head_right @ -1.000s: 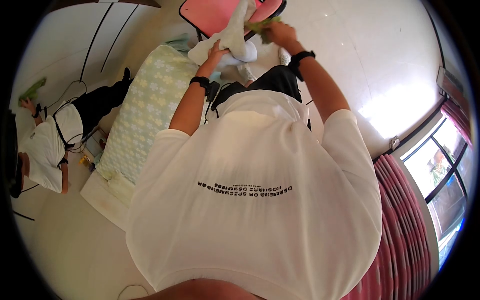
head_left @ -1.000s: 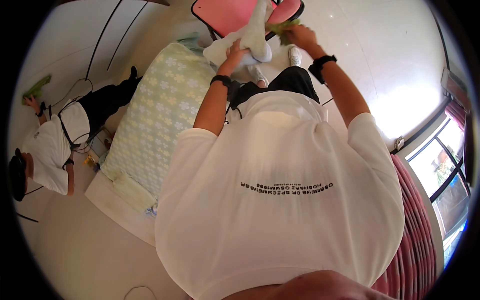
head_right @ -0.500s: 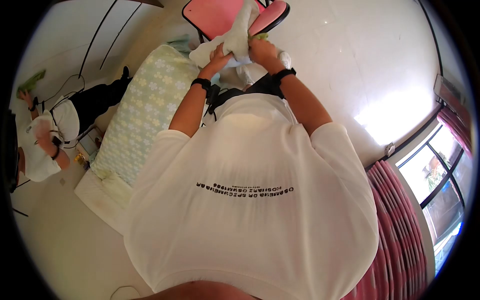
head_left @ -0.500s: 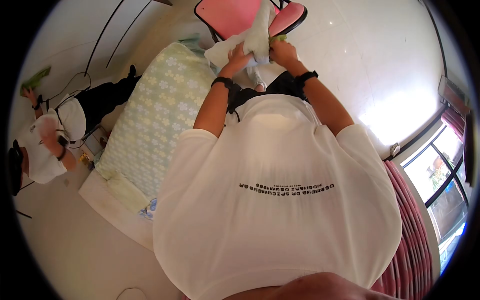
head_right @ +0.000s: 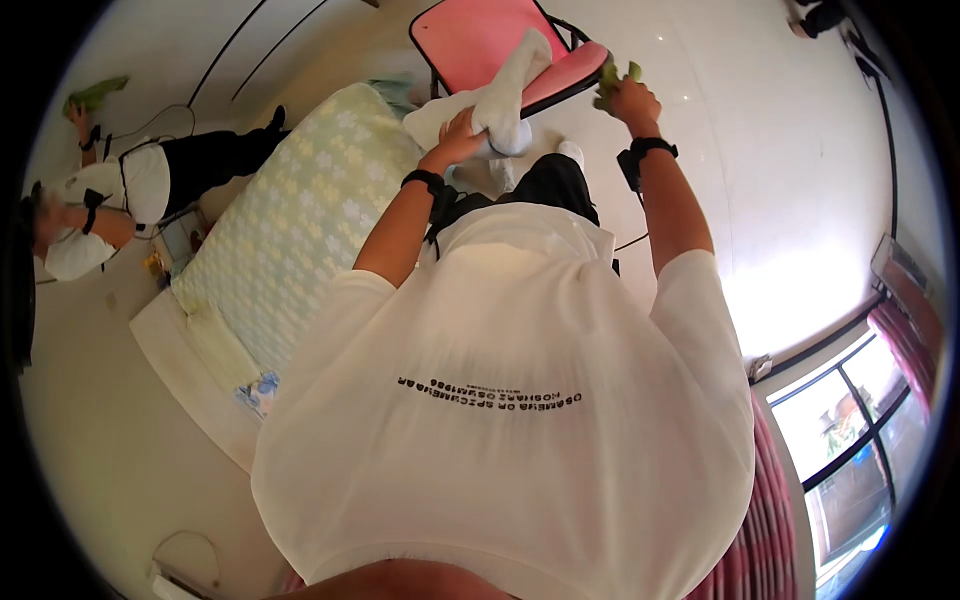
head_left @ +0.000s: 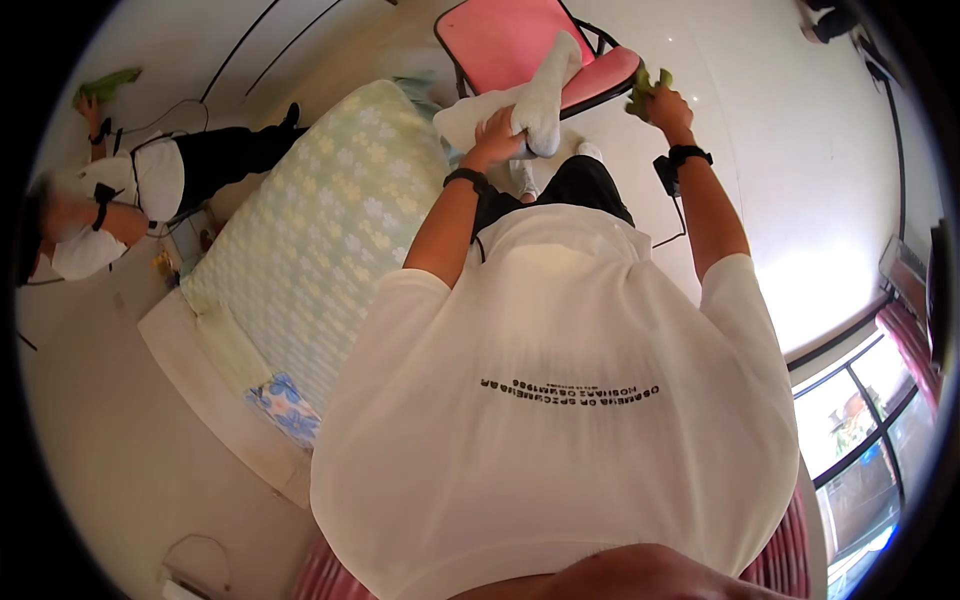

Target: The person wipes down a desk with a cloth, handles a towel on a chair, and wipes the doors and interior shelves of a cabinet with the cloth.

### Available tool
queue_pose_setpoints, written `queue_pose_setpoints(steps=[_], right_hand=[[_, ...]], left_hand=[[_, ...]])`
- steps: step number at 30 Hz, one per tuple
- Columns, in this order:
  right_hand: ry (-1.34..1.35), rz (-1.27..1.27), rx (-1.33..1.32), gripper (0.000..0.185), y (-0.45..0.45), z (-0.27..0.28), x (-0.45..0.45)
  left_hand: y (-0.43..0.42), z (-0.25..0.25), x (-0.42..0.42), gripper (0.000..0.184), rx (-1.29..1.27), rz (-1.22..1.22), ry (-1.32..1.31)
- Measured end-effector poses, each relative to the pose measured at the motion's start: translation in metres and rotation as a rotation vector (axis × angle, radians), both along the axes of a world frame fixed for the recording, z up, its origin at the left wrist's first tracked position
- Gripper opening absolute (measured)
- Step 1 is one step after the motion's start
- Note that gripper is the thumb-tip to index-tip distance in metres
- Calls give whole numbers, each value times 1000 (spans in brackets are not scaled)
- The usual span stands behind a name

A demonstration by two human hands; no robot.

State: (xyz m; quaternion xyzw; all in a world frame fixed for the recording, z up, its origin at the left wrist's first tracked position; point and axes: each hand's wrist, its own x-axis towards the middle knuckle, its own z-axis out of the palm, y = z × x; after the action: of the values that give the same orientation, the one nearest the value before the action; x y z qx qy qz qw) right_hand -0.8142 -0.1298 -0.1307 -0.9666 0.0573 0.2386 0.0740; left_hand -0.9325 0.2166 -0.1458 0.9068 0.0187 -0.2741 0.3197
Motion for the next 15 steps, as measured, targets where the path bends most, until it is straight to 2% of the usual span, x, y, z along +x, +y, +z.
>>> queue_pose_setpoints(steps=[2, 6, 8, 12, 15], right_hand=[[12, 3, 48, 36, -6, -3, -2], [-160, -78, 165, 26, 24, 19, -5], [-295, 123, 202, 22, 35, 14, -15], [-74, 466, 222, 25, 62, 30, -45], [-66, 651, 294, 30, 70, 28, -62]], left_hand=[[-6, 1, -6, 74, 41, 57, 13], [-16, -2, -8, 75, 170, 140, 69], [-17, 3, -6, 75, 163, 158, 97], [-21, 10, -5, 79, 189, 185, 170], [-24, 8, -7, 78, 185, 210, 158]])
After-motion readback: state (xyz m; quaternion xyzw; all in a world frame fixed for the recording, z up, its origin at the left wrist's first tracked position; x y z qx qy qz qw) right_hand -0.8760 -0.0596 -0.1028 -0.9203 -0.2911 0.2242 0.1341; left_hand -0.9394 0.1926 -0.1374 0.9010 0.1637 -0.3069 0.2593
